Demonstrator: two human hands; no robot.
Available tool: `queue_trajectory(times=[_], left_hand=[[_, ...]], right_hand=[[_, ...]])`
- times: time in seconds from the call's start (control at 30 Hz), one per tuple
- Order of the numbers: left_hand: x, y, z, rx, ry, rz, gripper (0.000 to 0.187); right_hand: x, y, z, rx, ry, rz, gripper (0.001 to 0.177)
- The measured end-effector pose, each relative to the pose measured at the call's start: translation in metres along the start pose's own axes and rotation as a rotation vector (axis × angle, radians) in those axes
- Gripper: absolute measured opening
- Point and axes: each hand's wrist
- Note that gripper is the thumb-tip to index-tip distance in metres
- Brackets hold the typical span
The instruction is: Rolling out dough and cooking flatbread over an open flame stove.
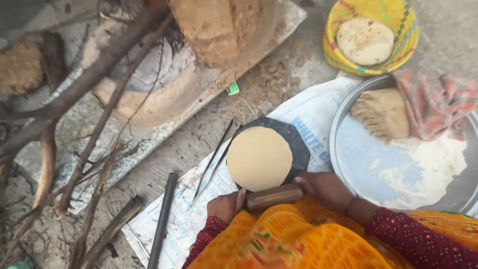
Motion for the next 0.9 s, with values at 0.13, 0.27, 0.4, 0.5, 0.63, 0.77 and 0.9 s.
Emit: queue_trajectory(times=[0.13,0.27,0.4,0.5,0.63,0.77,0.9], left_hand=[[-0.015,-0.005,0.034,0.134,-0.043,-0.094,0.039],[-0.035,-0.004,0.121,0.130,-0.216,0.001,0.035],[-0.068,-0.014,0.161,-0.001,-0.266,-0.068,0.033],[-0.011,-0.004,0.114,0.027,-0.252,-0.023,0.032],[0.011,-0.005,0.050,0.086,-0.170,-0.189,0.029],[-0.040,-0.052,0.057,0.224,-0.153,-0.355,0.022],[-0.072,-0.130,0.101,0.403,-0.138,-0.613,0.018]], right_hand=[[0.018,-0.058,0.019,0.317,0.015,-0.113,0.036],[-0.009,-0.082,0.104,0.138,-0.177,-0.426,0.032],[-0.027,-0.086,0.150,0.124,-0.389,-0.411,0.031],[-0.003,-0.088,0.100,0.133,-0.363,-0.447,0.029],[0.023,-0.077,0.023,0.071,-0.256,-0.315,0.026],[-0.017,-0.049,-0.010,0.217,-0.274,-0.140,0.031],[-0.055,-0.074,-0.030,0.383,-0.513,0.019,0.044]])
Point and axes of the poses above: each hand's wrist, its own z-axis towards the middle knuckle, its own x-axis out of the palm, y = z × x, and after that the axes turned 8 degrees about z, right-handed
